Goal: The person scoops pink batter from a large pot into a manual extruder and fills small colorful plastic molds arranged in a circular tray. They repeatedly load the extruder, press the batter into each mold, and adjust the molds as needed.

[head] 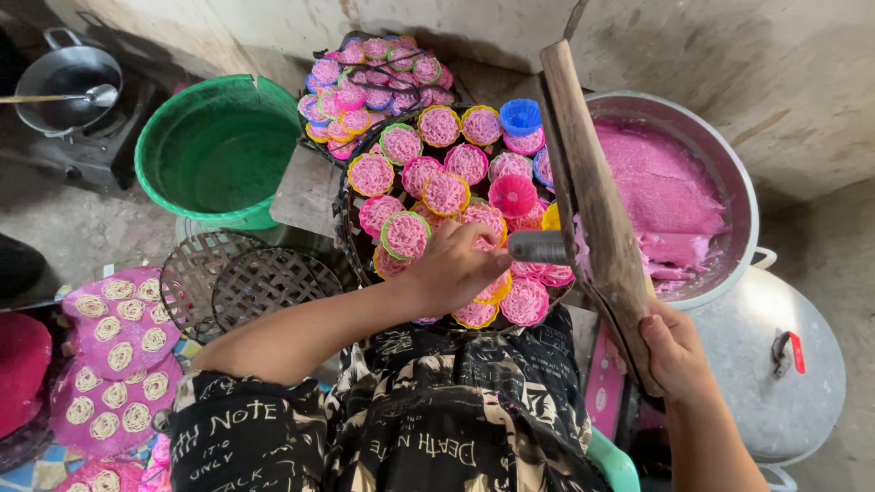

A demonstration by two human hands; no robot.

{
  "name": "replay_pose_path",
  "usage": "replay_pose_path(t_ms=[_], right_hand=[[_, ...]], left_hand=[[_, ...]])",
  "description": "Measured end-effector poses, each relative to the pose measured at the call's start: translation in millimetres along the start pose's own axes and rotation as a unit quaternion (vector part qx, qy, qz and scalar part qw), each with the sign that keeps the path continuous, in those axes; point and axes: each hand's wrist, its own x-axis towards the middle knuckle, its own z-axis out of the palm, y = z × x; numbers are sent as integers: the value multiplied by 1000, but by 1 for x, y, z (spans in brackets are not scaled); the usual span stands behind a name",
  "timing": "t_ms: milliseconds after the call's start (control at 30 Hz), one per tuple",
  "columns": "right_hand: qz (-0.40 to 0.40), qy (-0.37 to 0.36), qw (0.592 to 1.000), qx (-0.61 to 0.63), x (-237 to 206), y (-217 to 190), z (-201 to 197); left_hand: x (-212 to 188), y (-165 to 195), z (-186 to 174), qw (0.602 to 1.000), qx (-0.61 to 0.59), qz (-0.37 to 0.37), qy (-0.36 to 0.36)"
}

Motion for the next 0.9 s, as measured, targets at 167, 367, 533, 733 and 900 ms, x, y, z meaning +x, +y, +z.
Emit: replay_pose_path(t_ms=[167, 367, 533, 733, 900], right_hand=[[-4, -4, 1000, 8, -3, 0, -2], [-6, 13, 999, 29, -8, -12, 2], [-19, 13, 998, 54, 19, -16, 38], [-264, 81, 854, -442, 61, -105, 59], [-445, 179, 688, -545, 77, -195, 92]], left_hand=[[2, 33, -43, 990, 36, -99, -89], [27, 40, -82, 990, 99, -93, -33], [108, 33, -91, 996, 22, -76, 35], [173, 40, -81, 990, 53, -110, 74], [188, 72, -55, 1000, 3, -1, 10]])
